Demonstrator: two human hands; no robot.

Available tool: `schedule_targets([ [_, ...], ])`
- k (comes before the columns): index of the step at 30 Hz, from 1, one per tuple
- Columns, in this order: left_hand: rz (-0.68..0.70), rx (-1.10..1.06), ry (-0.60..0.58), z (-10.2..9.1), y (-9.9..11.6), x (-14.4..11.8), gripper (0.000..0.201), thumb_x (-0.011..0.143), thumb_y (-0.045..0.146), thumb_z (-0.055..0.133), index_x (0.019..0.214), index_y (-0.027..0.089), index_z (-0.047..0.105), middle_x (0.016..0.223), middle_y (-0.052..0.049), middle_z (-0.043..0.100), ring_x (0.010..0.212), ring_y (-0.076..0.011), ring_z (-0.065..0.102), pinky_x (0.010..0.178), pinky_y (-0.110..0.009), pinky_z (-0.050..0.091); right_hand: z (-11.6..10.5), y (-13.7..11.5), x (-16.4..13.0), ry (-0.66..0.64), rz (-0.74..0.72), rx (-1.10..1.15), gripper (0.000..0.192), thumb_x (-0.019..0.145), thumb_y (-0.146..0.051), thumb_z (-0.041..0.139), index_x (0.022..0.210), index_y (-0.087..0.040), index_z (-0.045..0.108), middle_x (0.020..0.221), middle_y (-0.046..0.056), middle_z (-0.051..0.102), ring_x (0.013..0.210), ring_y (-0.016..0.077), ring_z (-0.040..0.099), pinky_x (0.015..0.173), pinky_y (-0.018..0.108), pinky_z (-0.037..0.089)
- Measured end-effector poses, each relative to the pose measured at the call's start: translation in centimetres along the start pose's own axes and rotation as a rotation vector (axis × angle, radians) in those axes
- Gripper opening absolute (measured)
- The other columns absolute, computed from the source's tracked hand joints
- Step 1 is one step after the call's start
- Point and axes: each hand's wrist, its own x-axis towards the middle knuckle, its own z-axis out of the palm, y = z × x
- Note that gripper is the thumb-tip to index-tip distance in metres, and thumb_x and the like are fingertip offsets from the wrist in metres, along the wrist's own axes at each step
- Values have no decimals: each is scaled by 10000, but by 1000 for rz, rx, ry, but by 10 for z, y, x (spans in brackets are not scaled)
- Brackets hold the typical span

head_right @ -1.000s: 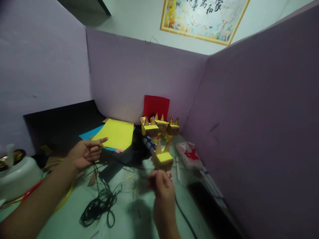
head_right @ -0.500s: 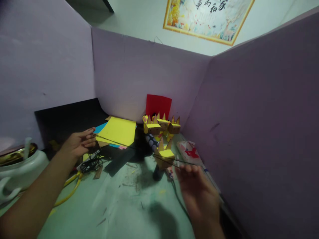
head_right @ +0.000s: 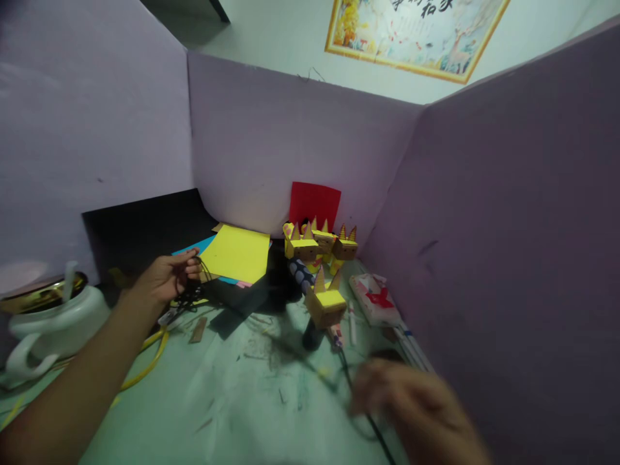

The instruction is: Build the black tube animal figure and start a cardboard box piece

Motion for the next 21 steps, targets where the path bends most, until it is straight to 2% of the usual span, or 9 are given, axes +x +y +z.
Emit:
schedule_targets([
  [1,-2,-5,6,2,-1,-1,115,755,25,468,719,116,528,498,15,465,378,-74,455,350,-159,404,17,6,-5,-210,22,-265,147,487,-351,779,556,-243,707,718,123,691,715,294,612,652,441,430],
  [2,-1,-8,14,5,-2,-2,123,760,17,458,732,113,530,505,8,483,389,-79,475,360,-161,422,35,11,-10,-318,-8,-446,144,571,-361,732,667,-254,733,802,113,700,774,294,612,695,433,431],
  [5,7,-14,46,10,-4,-4,163,761,-24,431,768,105,529,556,-30,560,454,-102,561,423,-177,491,92,22,-13,-490,-126,-713,283,698,-314,621,970,-284,694,852,74,703,704,248,612,649,368,421],
  [7,6,-13,63,14,-7,-6,182,756,-45,423,779,103,525,596,-56,599,495,-121,602,451,-185,515,122,26,-8,-500,-222,-790,294,689,-260,620,974,-270,690,832,68,697,668,228,599,620,334,396],
  [10,-9,-8,69,20,-15,-9,204,733,-77,432,764,106,519,631,-80,629,528,-144,632,456,-192,523,159,31,1,-531,-200,-694,177,725,-312,597,842,-235,705,753,50,683,610,188,578,583,295,376],
  [13,-14,-9,74,28,-26,-12,237,701,-105,442,727,119,513,634,-70,638,543,-149,642,487,-210,538,192,44,9,-497,-122,-541,266,668,-411,651,849,-218,682,760,44,673,657,192,571,583,280,371],
  [16,-5,-7,73,37,-37,-16,251,685,-112,452,702,131,507,632,-57,643,551,-148,645,521,-231,548,220,66,17,-478,-59,-367,293,579,-379,713,803,-201,654,746,11,644,669,169,544,589,260,356],
  [19,30,16,76,41,-43,-18,247,675,-115,468,684,129,504,626,-58,646,578,-152,654,553,-239,549,234,85,23,-417,144,-109,165,580,-309,682,627,-175,599,587,-39,557,580,119,478,546,228,323],
  [21,71,52,103,39,-44,-16,241,670,-115,481,668,125,502,616,-57,646,597,-154,659,566,-232,545,232,90,24,-396,249,-1,137,601,-282,636,574,-165,569,510,-56,499,528,97,440,521,216,311],
])
